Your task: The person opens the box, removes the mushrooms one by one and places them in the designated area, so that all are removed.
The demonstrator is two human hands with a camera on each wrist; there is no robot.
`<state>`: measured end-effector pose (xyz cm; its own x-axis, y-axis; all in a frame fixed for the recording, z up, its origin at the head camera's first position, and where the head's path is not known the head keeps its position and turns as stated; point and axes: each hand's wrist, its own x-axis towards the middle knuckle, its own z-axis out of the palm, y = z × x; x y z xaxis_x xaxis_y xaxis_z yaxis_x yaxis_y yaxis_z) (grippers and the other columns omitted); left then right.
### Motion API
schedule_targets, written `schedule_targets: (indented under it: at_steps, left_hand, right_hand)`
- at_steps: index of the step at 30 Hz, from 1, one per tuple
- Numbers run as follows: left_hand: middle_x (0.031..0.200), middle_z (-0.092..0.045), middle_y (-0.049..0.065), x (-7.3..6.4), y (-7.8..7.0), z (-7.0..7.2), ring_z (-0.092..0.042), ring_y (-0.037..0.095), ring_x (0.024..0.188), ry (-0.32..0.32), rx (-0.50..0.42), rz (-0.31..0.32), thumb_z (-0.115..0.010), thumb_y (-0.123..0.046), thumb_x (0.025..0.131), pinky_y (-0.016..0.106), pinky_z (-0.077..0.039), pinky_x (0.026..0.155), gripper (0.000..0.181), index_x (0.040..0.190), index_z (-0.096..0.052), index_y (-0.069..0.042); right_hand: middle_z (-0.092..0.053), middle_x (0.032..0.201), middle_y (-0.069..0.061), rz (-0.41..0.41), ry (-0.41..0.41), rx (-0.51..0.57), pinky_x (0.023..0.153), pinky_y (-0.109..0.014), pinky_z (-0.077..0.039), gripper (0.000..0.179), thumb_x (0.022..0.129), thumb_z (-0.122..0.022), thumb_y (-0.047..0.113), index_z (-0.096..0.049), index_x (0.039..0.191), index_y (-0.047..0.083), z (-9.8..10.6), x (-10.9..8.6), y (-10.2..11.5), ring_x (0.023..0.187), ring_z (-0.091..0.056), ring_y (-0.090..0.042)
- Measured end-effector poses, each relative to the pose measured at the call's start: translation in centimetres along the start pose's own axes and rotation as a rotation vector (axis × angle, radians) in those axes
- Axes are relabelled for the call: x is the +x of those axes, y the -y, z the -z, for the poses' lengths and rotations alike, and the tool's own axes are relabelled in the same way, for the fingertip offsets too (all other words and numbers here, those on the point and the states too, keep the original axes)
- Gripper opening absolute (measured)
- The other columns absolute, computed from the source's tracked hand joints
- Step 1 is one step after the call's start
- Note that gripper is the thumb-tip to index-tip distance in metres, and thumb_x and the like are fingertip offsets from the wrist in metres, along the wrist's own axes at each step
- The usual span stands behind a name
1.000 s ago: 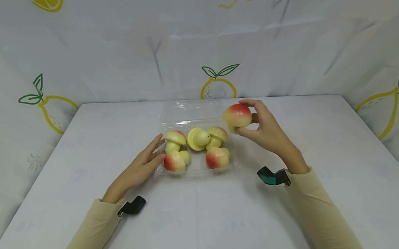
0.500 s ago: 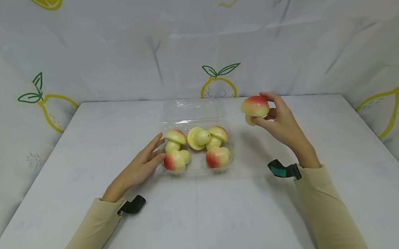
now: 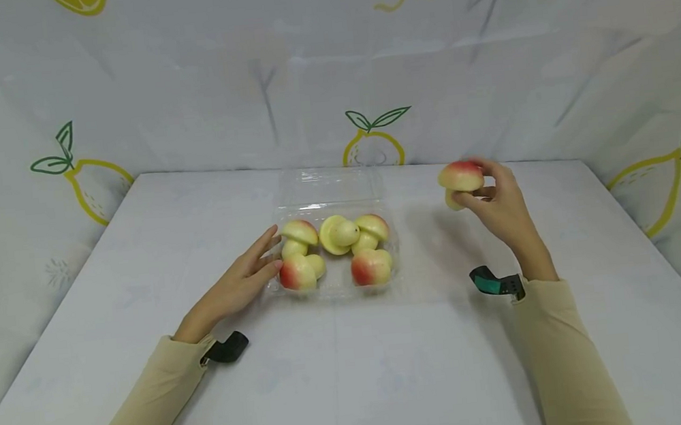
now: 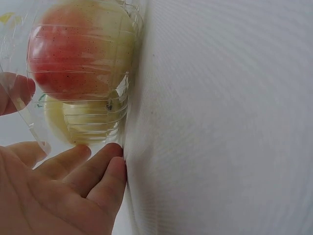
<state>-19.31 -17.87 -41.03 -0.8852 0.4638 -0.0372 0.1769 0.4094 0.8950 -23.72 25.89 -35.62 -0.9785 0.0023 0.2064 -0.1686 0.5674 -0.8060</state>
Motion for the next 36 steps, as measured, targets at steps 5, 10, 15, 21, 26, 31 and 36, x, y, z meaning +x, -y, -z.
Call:
schedule_targets:
  at_steps: [5,10,15,21,26,31,36]
  left_hand:
    - [0.164,-0.020,0.020,-0.1,0.0,0.1,-0.029,0.046,0.146,-0.004,0.010,0.011,-0.046,-0.029,0.107,0.059,-0.029,0.117,0.069,0.161,-0.005,-0.019]
    - [0.164,-0.020,0.020,-0.1,0.0,0.1,-0.030,0.046,0.146,-0.004,0.013,0.004,-0.045,-0.029,0.107,0.059,-0.029,0.117,0.069,0.161,-0.005,-0.018]
    - [0.164,-0.021,0.020,0.0,0.1,0.1,-0.031,0.046,0.146,-0.006,0.010,-0.002,-0.046,-0.029,0.107,0.059,-0.030,0.117,0.069,0.161,-0.006,-0.016]
    - [0.164,-0.021,0.020,0.1,0.1,0.1,-0.031,0.046,0.146,-0.009,0.006,-0.003,-0.046,-0.029,0.106,0.058,-0.031,0.116,0.070,0.161,-0.006,-0.016]
    - [0.163,-0.021,0.021,0.0,0.0,0.0,-0.031,0.045,0.145,-0.004,-0.006,-0.005,-0.047,-0.028,0.106,0.058,-0.032,0.116,0.069,0.161,-0.006,-0.014]
    - [0.163,-0.022,0.021,0.0,-0.1,0.0,-0.031,0.046,0.145,-0.006,-0.010,-0.007,-0.047,-0.026,0.106,0.058,-0.032,0.116,0.069,0.161,-0.007,-0.014]
    - [0.163,-0.023,0.019,0.0,-0.1,0.0,-0.032,0.044,0.146,-0.011,-0.009,-0.002,-0.048,-0.027,0.106,0.057,-0.032,0.116,0.069,0.161,-0.007,-0.016]
  right_hand:
    - [-0.034,0.146,-0.022,-0.057,-0.004,-0.018,0.071,-0.007,-0.048,0.071,0.094,-0.068,0.023,-0.033,0.154,0.007,0.1,0.1,-1.1,0.087,-0.056,0.005]
    - [-0.037,0.150,-0.021,-0.123,-0.028,-0.016,0.071,-0.006,-0.046,0.075,0.094,-0.067,0.029,-0.028,0.156,0.009,0.2,0.2,-2.1,0.087,-0.054,0.010]
    - [-0.041,0.150,-0.023,-0.145,-0.069,-0.013,0.069,-0.005,-0.044,0.072,0.094,-0.065,0.031,-0.032,0.154,0.009,0.4,0.1,-3.2,0.080,-0.053,0.017]
    - [-0.041,0.150,-0.026,-0.157,-0.070,-0.013,0.066,-0.004,-0.046,0.073,0.094,-0.066,0.032,-0.033,0.153,0.005,0.4,0.0,-4.0,0.076,-0.053,0.020]
    - [-0.041,0.151,-0.024,-0.196,-0.061,-0.054,0.066,-0.004,-0.046,0.076,0.093,-0.068,0.038,-0.033,0.154,0.007,0.2,-0.1,-4.7,0.084,-0.057,0.011]
    - [-0.040,0.153,-0.023,-0.218,-0.044,-0.095,0.065,-0.003,-0.043,0.078,0.094,-0.065,0.043,-0.031,0.154,0.006,-0.1,-0.2,-5.3,0.112,-0.063,-0.032]
    - [-0.039,0.153,-0.025,-0.224,-0.039,-0.113,0.066,-0.003,-0.040,0.078,0.096,-0.062,0.044,-0.029,0.155,0.005,-0.2,-0.2,-5.5,0.120,-0.058,-0.042]
